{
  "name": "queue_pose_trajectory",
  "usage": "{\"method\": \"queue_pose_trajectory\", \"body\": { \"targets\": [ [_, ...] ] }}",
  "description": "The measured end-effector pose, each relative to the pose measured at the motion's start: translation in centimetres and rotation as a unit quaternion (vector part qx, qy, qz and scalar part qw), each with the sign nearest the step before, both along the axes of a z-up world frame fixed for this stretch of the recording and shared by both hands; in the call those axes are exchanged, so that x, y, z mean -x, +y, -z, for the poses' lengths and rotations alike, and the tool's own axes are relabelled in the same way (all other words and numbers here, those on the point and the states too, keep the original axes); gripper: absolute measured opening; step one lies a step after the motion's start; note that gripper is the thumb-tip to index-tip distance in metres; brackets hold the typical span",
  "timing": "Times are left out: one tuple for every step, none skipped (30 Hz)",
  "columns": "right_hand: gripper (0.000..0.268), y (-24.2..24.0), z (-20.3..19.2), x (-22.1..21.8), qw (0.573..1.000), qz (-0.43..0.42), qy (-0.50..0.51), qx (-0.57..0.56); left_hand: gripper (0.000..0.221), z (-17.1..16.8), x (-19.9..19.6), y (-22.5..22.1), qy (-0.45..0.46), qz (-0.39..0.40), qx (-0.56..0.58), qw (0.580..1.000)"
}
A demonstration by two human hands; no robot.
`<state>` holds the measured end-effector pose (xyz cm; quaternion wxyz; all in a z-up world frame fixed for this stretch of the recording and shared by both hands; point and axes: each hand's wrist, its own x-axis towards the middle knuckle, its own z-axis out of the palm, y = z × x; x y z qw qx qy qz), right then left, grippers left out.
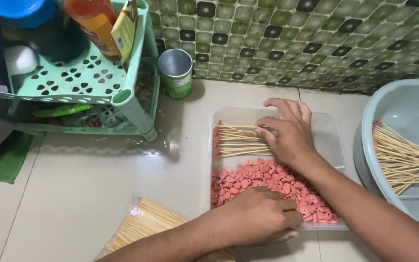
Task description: Skewering small pieces of pink food onto wooden sticks manually.
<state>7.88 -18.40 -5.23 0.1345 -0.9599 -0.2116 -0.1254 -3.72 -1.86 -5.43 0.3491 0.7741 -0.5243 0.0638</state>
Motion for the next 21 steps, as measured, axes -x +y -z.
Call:
{"method": "queue_pose_trajectory", "body": {
  "targets": [
    [0.01, -0.02, 0.23, -0.1, 1.0, 0.001, 0.002, -0.001, 0.018, -0.12, 0.0, 0.05, 0.002, 0.001, -0.001, 1.0],
    [0.012, -0.05, 0.45, -0.19, 1.0, -0.001, 0.002, 0.013, 0.017, -0.26, 0.0, 0.1, -0.002, -0.002, -0.001, 1.0],
    [0.014, -0.08, 0.65, -0.3, 1.0, -0.003, 0.002, 0.026, 0.017, -0.4, -0.01, 0.14, -0.005, -0.005, -0.001, 1.0],
    [0.014, 0.0, 0.5, -0.21, 1.0, -0.002, 0.003, 0.026, 0.017, -0.37, -0.04, 0.12, -0.004, -0.004, -0.001, 1.0],
    [0.013, 0.09, 0.36, -0.09, 1.0, -0.006, -0.003, 0.027, 0.017, -0.34, -0.05, 0.11, -0.002, 0.0, -0.004, 1.0],
    [0.013, 0.17, 0.22, 0.03, 1.0, -0.011, -0.01, 0.027, 0.017, -0.31, -0.05, 0.09, 0.001, 0.004, -0.008, 1.0],
    [0.013, 0.17, 0.37, -0.02, 1.0, -0.011, -0.009, 0.027, 0.017, -0.3, -0.03, 0.1, 0.002, 0.004, -0.008, 1.0],
    [0.012, 0.18, 0.5, -0.07, 0.999, -0.007, -0.008, 0.03, 0.017, -0.31, -0.02, 0.1, -0.002, 0.003, -0.005, 1.0],
    [0.012, 0.15, 0.61, -0.15, 0.999, -0.002, -0.008, 0.033, 0.017, -0.33, -0.04, 0.09, -0.006, 0.003, -0.003, 1.0],
    [0.012, 0.14, 0.68, -0.12, 0.999, -0.002, -0.007, 0.033, 0.017, -0.36, -0.02, 0.09, -0.006, 0.004, -0.002, 1.0],
    [0.012, 0.14, 0.72, -0.17, 0.999, -0.005, -0.008, 0.033, 0.017, -0.41, -0.04, 0.09, -0.002, 0.006, -0.004, 1.0],
    [0.011, 0.15, 0.75, -0.2, 0.999, -0.008, -0.009, 0.032, 0.017, -0.47, -0.05, 0.1, 0.002, 0.009, -0.006, 1.0],
    [0.011, 0.15, 0.77, -0.23, 0.999, -0.009, -0.01, 0.033, 0.017, -0.49, -0.07, 0.12, 0.001, 0.008, -0.006, 1.0],
    [0.012, 0.14, 0.79, -0.26, 0.999, -0.006, -0.006, 0.037, 0.017, -0.51, -0.08, 0.15, 0.003, 0.01, -0.005, 1.0],
    [0.013, 0.11, 0.8, -0.25, 0.999, -0.002, -0.001, 0.041, 0.017, -0.55, -0.07, 0.14, 0.006, 0.012, -0.004, 1.0],
    [0.013, 0.13, 0.74, -0.22, 0.999, -0.003, -0.001, 0.041, 0.017, -0.51, -0.06, 0.13, 0.006, 0.012, -0.003, 1.0],
    [0.012, 0.13, 0.68, -0.16, 0.999, -0.01, -0.005, 0.034, 0.017, -0.45, -0.05, 0.11, 0.007, 0.008, -0.004, 1.0],
    [0.011, 0.11, 0.61, -0.07, 0.999, -0.017, -0.009, 0.027, 0.016, -0.4, -0.01, 0.06, 0.008, 0.004, -0.004, 1.0],
    [0.011, 0.12, 0.63, -0.08, 0.999, -0.017, -0.009, 0.026, 0.016, -0.4, -0.03, 0.09, 0.008, 0.005, -0.004, 1.0],
    [0.012, 0.11, 0.62, -0.06, 0.999, -0.02, -0.009, 0.027, 0.016, -0.43, -0.03, 0.09, 0.013, 0.005, -0.006, 1.0],
    [0.013, 0.06, 0.54, -0.11, 0.999, -0.022, -0.01, 0.028, 0.016, -0.48, -0.11, 0.09, 0.017, 0.006, -0.009, 1.0]
  ]
}}
